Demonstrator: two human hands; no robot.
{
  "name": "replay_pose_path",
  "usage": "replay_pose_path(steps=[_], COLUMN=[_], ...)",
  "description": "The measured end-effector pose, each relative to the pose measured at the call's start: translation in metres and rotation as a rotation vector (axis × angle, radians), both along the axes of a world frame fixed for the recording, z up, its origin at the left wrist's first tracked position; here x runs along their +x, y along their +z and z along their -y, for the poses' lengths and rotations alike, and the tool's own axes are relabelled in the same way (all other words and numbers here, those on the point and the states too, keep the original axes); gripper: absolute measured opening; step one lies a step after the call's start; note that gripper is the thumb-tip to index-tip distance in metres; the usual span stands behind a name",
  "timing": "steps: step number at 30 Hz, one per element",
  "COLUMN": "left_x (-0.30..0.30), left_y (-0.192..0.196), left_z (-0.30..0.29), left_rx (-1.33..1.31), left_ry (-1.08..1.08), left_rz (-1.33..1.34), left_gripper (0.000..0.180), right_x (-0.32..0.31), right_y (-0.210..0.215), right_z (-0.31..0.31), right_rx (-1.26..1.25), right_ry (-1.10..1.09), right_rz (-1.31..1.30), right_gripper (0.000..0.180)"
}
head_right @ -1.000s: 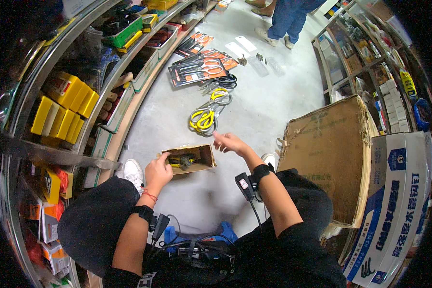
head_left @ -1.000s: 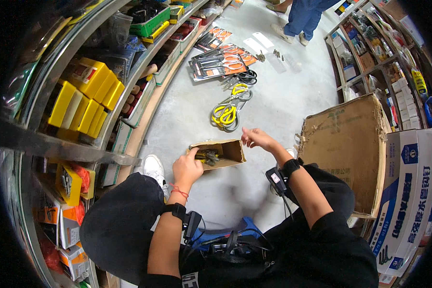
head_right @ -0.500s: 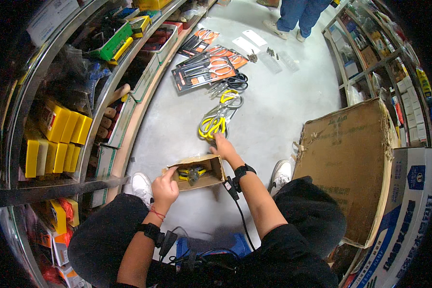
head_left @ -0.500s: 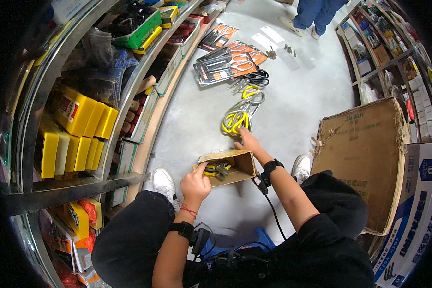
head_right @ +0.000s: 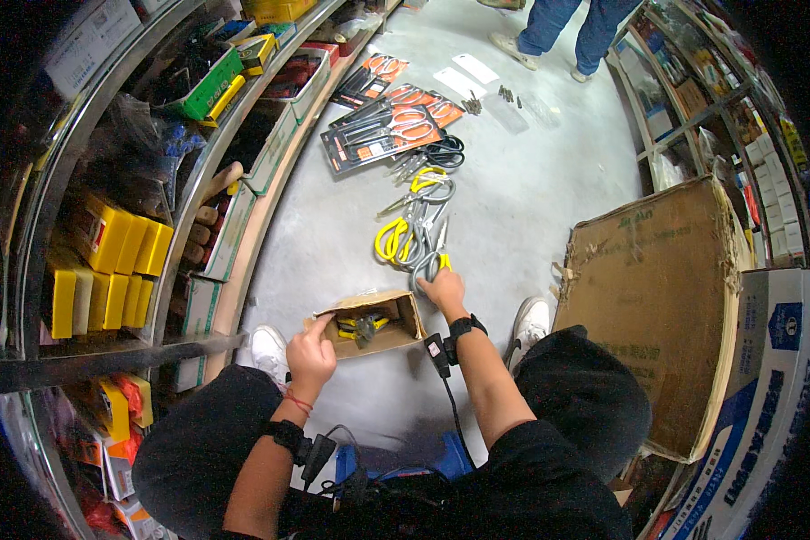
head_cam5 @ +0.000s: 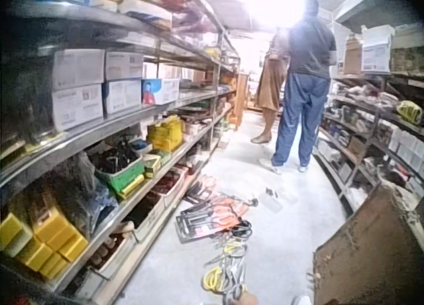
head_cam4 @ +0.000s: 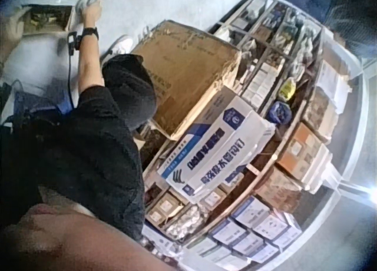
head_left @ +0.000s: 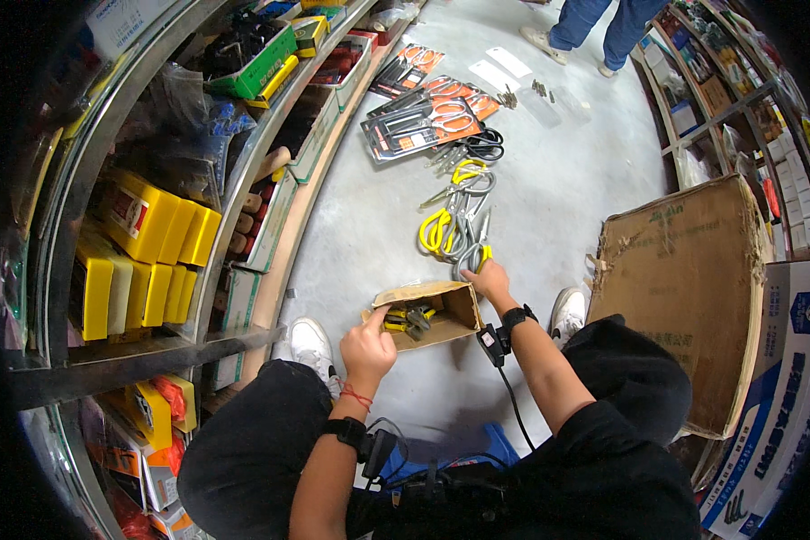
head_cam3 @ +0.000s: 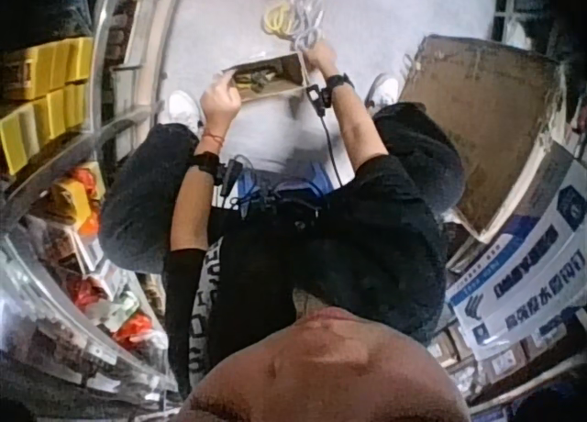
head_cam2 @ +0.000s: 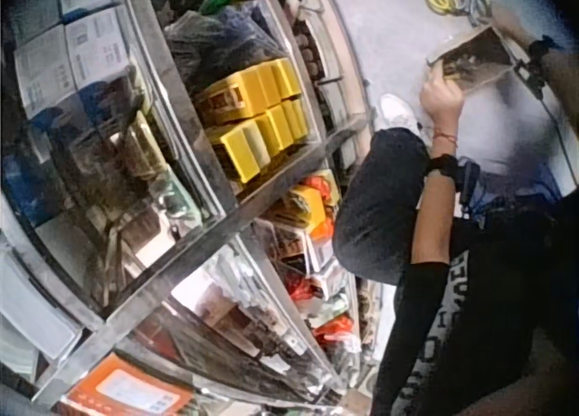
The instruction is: Organize various pairs of scissors and other handheld tools into a cardboard box.
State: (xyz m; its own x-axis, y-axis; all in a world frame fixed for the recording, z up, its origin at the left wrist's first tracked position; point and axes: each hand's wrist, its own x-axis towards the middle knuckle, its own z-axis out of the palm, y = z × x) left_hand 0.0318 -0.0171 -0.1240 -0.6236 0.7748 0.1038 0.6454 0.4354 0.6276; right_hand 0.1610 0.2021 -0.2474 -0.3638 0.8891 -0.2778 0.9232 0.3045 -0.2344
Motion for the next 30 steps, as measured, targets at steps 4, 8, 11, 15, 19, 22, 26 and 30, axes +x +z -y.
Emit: replay_pose_path(steps=[4, 8, 11, 15, 19, 22, 26, 30], left_x=[0.001, 0.004, 0.002, 0.0, -0.001, -0.004, 0.005, -0.001], left_y=[-0.005, -0.005, -0.006, 0.0, -0.001, 0.002, 0.014, 0.03], left_z=[0.002, -0.006, 0.002, -0.005, -0.008, -0.004, -0.009, -0.008], left_rx=[0.01, 0.044, 0.053, 0.013, 0.002, 0.008, -0.109, -0.11], left_ry=[0.019, 0.008, 0.024, 0.045, 0.029, 0.041, 0.069, 0.063], left_rz=[0.002, 0.01, 0.026, -0.002, -0.034, -0.069, -0.07, -0.167], left_gripper=[0.034, 0.033, 0.033, 0.031, 0.029, 0.028, 0.024, 0.019], right_x=[0.002, 0.012, 0.008, 0.029, 0.05, 0.055, 0.072, 0.086], right_y=[-0.02, -0.045, -0.013, 0.029, 0.103, 0.172, 0.26, 0.303], right_z=[0.004, -0.012, -0.015, -0.032, -0.051, -0.046, -0.014, 0.031], right_rx=[-0.037, -0.025, -0.19, 0.023, 0.329, 0.532, 0.627, 0.713], right_ry=[-0.157, -0.355, -0.403, -0.244, 0.026, 0.244, 0.347, 0.419], right_rz=[-0.149, -0.299, -0.309, -0.3, -0.244, -0.251, -0.273, -0.446], right_gripper=[0.048, 0.039, 0.035, 0.039, 0.042, 0.041, 0.042, 0.049])
